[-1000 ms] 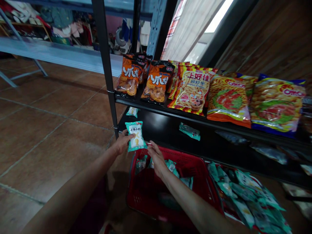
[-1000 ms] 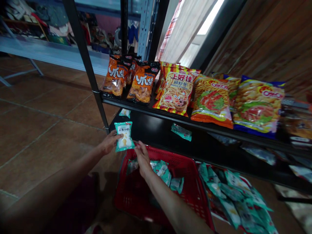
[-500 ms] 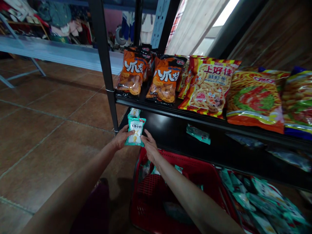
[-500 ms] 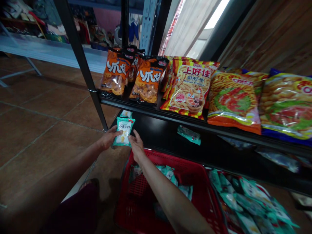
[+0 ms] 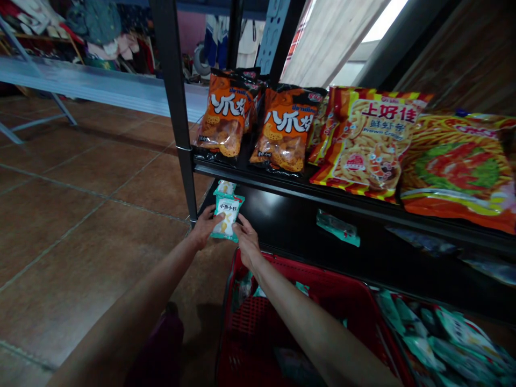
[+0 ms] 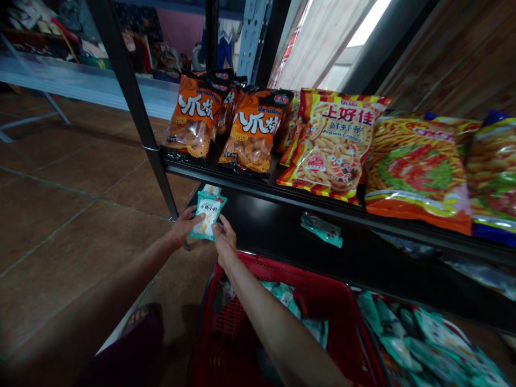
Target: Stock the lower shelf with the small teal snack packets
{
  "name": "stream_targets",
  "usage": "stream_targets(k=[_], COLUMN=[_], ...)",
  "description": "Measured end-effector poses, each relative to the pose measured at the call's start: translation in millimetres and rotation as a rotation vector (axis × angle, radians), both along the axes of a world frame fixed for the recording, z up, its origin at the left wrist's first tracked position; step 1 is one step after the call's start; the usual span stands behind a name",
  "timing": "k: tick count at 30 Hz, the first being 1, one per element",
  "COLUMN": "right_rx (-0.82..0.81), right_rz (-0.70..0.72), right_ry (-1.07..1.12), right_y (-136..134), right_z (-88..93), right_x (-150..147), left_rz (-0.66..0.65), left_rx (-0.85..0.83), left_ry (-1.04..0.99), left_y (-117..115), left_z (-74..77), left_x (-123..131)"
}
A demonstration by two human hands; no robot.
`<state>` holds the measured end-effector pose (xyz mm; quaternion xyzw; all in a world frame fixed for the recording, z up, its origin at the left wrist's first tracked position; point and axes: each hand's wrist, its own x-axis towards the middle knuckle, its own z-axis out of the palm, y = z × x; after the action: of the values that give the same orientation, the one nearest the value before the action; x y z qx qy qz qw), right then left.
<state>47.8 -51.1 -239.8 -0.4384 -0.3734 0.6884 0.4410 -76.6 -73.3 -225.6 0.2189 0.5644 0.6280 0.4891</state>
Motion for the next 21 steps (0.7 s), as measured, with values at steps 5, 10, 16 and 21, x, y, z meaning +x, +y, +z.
stream_targets(k=[5,10,16,21], right_rx=[0.021,0.040,0.066,0.091], right_rz=[-0.018,-0.061,-0.087,-0.093], right_ry=[-0.015,-0.036,-0.061,-0.056], right_y=[10.4,23.0,42.5,54.8], right_z=[-1.5,1.8,0.1,-6.5], right_x=[-8.9,-18.9,-33.7,-43.5], left_rz=[-0.058,-0.033,0.108,0.094], left_rx=[0.054,0.045,-0.019,0.002], left_ry=[0.071,0.164,0.312,0.344], left_y=[10.7,28.5,47.0,61.2], left_z=[-0.8,-3.3,-3.1,-7.5], left_x=[-4.5,-8.7,-12.9,-18.7])
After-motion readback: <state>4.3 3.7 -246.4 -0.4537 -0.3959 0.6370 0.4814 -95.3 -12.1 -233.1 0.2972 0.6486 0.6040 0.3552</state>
